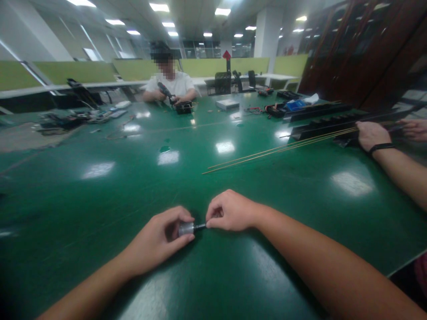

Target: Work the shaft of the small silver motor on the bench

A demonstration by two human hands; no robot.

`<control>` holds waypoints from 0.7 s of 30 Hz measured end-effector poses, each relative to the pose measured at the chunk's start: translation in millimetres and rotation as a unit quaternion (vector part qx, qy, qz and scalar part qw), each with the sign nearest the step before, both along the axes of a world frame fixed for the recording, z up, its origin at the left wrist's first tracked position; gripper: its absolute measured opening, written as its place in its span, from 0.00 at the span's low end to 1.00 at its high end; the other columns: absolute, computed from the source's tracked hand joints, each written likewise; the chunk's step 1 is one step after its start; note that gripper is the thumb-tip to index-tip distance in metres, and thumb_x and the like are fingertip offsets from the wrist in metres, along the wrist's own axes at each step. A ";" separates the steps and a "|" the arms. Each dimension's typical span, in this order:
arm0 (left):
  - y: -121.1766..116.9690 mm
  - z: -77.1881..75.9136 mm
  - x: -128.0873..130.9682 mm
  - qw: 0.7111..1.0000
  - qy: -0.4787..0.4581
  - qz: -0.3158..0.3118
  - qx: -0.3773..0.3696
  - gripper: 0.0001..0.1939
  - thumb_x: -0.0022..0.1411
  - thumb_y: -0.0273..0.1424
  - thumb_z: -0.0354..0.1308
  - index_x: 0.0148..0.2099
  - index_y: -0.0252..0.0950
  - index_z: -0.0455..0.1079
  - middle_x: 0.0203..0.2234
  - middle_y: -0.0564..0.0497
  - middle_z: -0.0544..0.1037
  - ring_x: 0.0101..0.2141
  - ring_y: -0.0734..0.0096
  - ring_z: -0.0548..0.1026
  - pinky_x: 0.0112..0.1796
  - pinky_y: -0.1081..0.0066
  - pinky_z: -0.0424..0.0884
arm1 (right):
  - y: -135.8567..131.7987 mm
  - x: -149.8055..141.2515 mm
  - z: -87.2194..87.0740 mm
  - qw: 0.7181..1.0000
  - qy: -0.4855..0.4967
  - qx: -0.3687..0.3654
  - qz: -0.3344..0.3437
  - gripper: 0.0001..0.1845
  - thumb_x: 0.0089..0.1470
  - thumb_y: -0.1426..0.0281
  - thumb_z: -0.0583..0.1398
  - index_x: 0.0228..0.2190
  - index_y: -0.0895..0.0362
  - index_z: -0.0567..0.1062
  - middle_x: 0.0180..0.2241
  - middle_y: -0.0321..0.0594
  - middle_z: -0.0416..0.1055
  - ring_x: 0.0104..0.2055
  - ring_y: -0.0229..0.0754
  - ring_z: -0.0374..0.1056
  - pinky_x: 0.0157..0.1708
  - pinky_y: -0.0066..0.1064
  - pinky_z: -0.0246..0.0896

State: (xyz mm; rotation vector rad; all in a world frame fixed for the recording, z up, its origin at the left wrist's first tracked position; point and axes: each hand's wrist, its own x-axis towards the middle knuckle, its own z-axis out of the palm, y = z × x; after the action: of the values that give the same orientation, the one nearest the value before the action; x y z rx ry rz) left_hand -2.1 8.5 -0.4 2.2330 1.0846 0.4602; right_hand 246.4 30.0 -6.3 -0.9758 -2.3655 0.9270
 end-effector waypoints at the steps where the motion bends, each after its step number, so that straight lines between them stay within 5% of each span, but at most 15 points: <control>1: 0.2 0.1 -0.1 1.000 -0.004 0.002 -0.002 0.09 0.61 0.34 0.60 0.43 0.36 0.70 0.31 0.52 0.73 0.28 0.71 0.71 0.30 0.72 0.65 | -0.2 -1.8 -0.2 1.000 -0.002 0.011 -0.004 0.07 0.52 0.68 0.65 0.31 0.59 0.82 0.27 0.36 0.75 0.28 0.34 0.67 0.29 0.25 0.58; 9: -0.4 -1.1 -2.4 1.000 -0.009 0.004 -0.006 0.10 0.64 0.36 0.59 0.43 0.36 0.70 0.32 0.52 0.74 0.29 0.70 0.71 0.31 0.71 0.67 | 3.7 11.7 8.8 0.998 -0.042 -0.024 0.040 0.12 0.52 0.67 0.66 0.38 0.59 0.83 0.29 0.38 0.76 0.29 0.36 0.70 0.30 0.25 0.61; 21: 2.1 -2.3 -1.8 0.999 -0.025 0.043 0.013 0.09 0.64 0.36 0.59 0.43 0.37 0.70 0.32 0.52 0.74 0.32 0.68 0.72 0.33 0.70 0.67 | -0.3 -1.7 0.6 0.996 0.014 -0.056 -0.074 0.13 0.51 0.66 0.67 0.39 0.57 0.82 0.32 0.37 0.80 0.32 0.38 0.73 0.32 0.26 0.63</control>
State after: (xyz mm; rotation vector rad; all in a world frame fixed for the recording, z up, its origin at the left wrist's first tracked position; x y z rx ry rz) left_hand -3.9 10.7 -2.7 2.1916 1.1591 0.5663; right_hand 244.7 29.7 -5.7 -1.1566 -2.2051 1.0162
